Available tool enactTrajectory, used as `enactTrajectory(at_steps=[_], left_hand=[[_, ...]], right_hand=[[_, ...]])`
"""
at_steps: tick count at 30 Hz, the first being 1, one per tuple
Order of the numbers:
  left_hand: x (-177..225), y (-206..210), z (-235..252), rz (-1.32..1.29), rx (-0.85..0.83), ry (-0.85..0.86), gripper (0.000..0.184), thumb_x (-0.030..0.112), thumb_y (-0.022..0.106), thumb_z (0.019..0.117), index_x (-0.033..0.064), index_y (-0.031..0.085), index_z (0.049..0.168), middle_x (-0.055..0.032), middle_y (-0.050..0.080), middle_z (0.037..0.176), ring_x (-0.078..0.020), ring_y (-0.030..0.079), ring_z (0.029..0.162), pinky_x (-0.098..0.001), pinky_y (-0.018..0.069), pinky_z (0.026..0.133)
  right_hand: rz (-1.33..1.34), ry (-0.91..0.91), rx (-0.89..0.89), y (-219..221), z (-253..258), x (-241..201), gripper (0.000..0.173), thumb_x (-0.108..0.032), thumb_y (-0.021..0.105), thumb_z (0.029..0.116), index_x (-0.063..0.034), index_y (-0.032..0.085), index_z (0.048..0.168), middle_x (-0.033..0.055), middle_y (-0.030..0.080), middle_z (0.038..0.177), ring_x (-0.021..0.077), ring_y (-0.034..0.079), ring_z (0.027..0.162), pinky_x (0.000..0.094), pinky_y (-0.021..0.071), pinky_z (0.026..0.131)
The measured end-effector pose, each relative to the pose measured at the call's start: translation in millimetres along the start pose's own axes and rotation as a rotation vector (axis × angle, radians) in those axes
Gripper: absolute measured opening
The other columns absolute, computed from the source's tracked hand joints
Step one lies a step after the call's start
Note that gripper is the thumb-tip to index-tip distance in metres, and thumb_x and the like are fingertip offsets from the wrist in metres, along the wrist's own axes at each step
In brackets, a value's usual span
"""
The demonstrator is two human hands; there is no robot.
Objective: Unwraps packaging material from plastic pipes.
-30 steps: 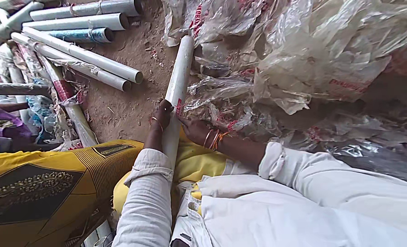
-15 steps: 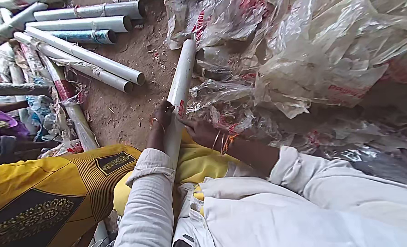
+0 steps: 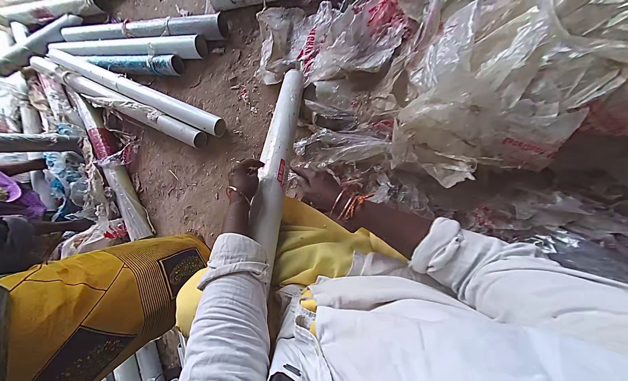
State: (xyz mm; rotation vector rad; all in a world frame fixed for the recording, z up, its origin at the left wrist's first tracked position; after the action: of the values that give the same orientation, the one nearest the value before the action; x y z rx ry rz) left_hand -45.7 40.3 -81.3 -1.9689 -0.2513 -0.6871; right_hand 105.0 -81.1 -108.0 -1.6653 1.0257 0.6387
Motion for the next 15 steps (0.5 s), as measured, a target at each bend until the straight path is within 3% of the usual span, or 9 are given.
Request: enactTrajectory(at_steps=[2,4,5,7,12,15], left_hand=[[3.5,3.8,-1.9,0.097,-0.15,0.036,0.032,0.014,0.067,0.0985,-0.0035,0.066,0.125,-0.025,0.061,0.129,-0.0359,0.06,0.113,-0.052,0.0438,0.101],[10.8,8.7,-4.9,0.224,-0.144,0.071,0.031,0.019,0.072,0.0949,-0.0037,0.07,0.116,-0.0265,0.063,0.124,-0.0395,0.059,0.114,-0.0548,0.0423,0.102],[15.1,11.1,-5.7,0.29,-0.123,0.033,0.027,0.019,0.07,0.096,-0.0026,0.071,0.112,-0.0252,0.064,0.123,-0.0393,0.059,0.118,-0.0547,0.0417,0.105],[23.6,13.9,-2.7,0.375,-0.111,-0.078,0.028,0.021,0.063,0.1007,0.0001,0.07,0.118,-0.0229,0.064,0.13,-0.0381,0.056,0.129,-0.0545,0.0381,0.112],[21.8,12.9,-5.0,0.308,-0.033,-0.093,0.026,0.018,0.062,0.1016,-0.0006,0.071,0.117,-0.0207,0.067,0.126,-0.0348,0.058,0.127,-0.0502,0.0377,0.113],[19.4,13.4,-3.5,0.282,-0.026,-0.073,0.026,0.018,0.062,0.1016,-0.0003,0.072,0.117,-0.0201,0.068,0.126,-0.0338,0.058,0.127,-0.0497,0.0377,0.113]], right_hand=[[0.023,-0.042,-0.005,4.9,-12.1,-1.3,0.041,-0.014,0.041,0.1107,-0.0001,0.053,0.148,0.0289,0.058,0.14,0.0422,0.058,0.129,0.0525,0.0431,0.111],[0.023,-0.083,-0.021,11.8,-15.5,-2.5,0.041,-0.013,0.042,0.1102,0.0003,0.054,0.147,0.0286,0.06,0.138,0.0425,0.059,0.128,0.0527,0.0439,0.11],[0.026,-0.114,-0.024,16.1,-15.6,-4.5,0.04,-0.013,0.043,0.1098,-0.0001,0.056,0.145,0.0281,0.061,0.137,0.042,0.06,0.126,0.053,0.0447,0.109],[0.002,-0.134,-0.082,18.9,-13.9,-13.3,0.041,-0.014,0.041,0.1102,-0.0037,0.055,0.148,0.0253,0.061,0.139,0.039,0.061,0.128,0.0521,0.0441,0.11],[-0.129,-0.069,-0.195,22.8,-1.7,-31.1,0.045,-0.015,0.038,0.1107,-0.0054,0.048,0.153,0.0289,0.056,0.14,0.0435,0.062,0.122,0.0547,0.0479,0.104],[-0.184,-0.012,-0.219,22.1,10.1,-38.5,0.044,-0.015,0.039,0.1104,-0.0023,0.049,0.151,0.0284,0.058,0.14,0.0428,0.06,0.127,0.0552,0.0461,0.107]])
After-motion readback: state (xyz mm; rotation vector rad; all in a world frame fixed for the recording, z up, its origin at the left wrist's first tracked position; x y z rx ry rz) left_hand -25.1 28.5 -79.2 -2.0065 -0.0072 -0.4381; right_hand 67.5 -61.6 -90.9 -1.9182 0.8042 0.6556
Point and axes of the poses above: each hand's wrist, its own z-axis towards the middle knuckle, its own y-axis out of the palm, x = y × z, the point moved 3 cm from there along z, towards the middle knuckle
